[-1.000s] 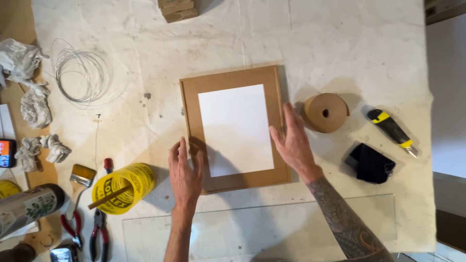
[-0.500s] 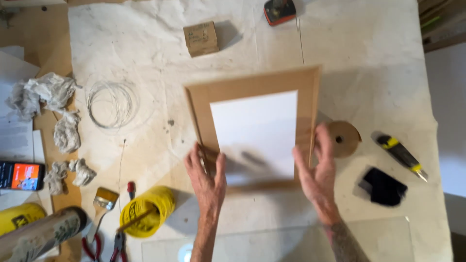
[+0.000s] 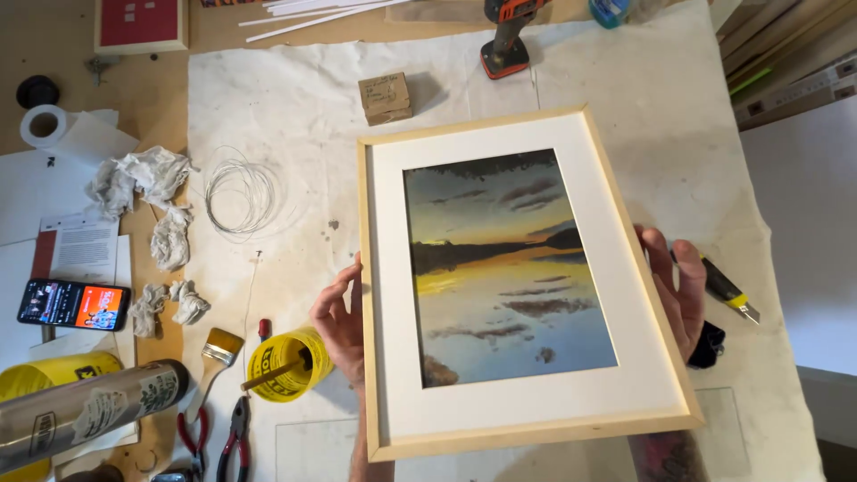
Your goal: The person wipes the edges of a wooden picture frame with a black cloth, then uses a cordless drill to drive screws into the frame corners. The person also threads a metal wire through the frame for hanging.
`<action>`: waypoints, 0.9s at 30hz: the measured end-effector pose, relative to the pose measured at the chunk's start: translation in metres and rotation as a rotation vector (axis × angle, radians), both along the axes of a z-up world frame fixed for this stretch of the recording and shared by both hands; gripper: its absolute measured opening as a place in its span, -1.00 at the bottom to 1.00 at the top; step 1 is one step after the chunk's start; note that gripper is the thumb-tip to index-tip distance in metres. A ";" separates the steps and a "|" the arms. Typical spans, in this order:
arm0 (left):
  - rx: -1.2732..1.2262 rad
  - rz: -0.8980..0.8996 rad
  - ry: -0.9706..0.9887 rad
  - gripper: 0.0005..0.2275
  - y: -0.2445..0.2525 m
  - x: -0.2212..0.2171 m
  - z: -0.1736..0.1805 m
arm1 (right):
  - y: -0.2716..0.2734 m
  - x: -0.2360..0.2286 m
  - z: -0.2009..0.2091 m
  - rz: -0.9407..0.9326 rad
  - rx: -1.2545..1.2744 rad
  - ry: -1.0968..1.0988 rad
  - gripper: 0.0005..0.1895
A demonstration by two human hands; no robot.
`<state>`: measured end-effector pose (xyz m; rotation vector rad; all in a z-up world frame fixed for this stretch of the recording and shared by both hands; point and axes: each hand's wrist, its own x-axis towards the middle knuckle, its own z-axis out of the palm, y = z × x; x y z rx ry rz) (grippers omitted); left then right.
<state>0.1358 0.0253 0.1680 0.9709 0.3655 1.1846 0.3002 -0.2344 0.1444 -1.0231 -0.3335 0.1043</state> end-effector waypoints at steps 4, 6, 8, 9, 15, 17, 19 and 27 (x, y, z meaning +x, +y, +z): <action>-0.019 -0.038 -0.057 -0.83 -0.001 -0.005 0.001 | -0.005 0.016 0.018 0.399 0.638 0.681 -0.65; 0.074 -0.055 -0.027 -0.55 -0.001 -0.007 0.002 | -0.021 0.008 -0.014 0.150 0.022 -0.184 -0.46; 0.046 -0.075 -0.026 -0.66 -0.005 -0.009 0.012 | -0.006 -0.008 0.018 0.090 0.029 -0.106 -0.46; 0.025 -0.091 -0.025 -0.77 -0.005 -0.010 0.017 | 0.004 -0.015 0.034 0.033 0.043 -0.029 -0.46; -0.246 -0.256 -0.162 -0.79 0.006 -0.016 0.000 | 0.011 -0.023 0.067 0.015 -0.157 0.055 -0.51; -0.255 -0.234 -0.026 -0.71 0.006 -0.014 0.008 | 0.013 -0.019 0.064 0.080 -0.127 0.100 -0.49; -0.264 -0.216 0.108 -0.64 0.005 -0.013 0.007 | 0.013 -0.018 0.063 0.143 -0.095 0.145 -0.47; -0.482 -0.284 0.187 -0.46 0.002 -0.015 -0.012 | 0.014 -0.011 0.059 0.161 -0.086 0.230 -0.45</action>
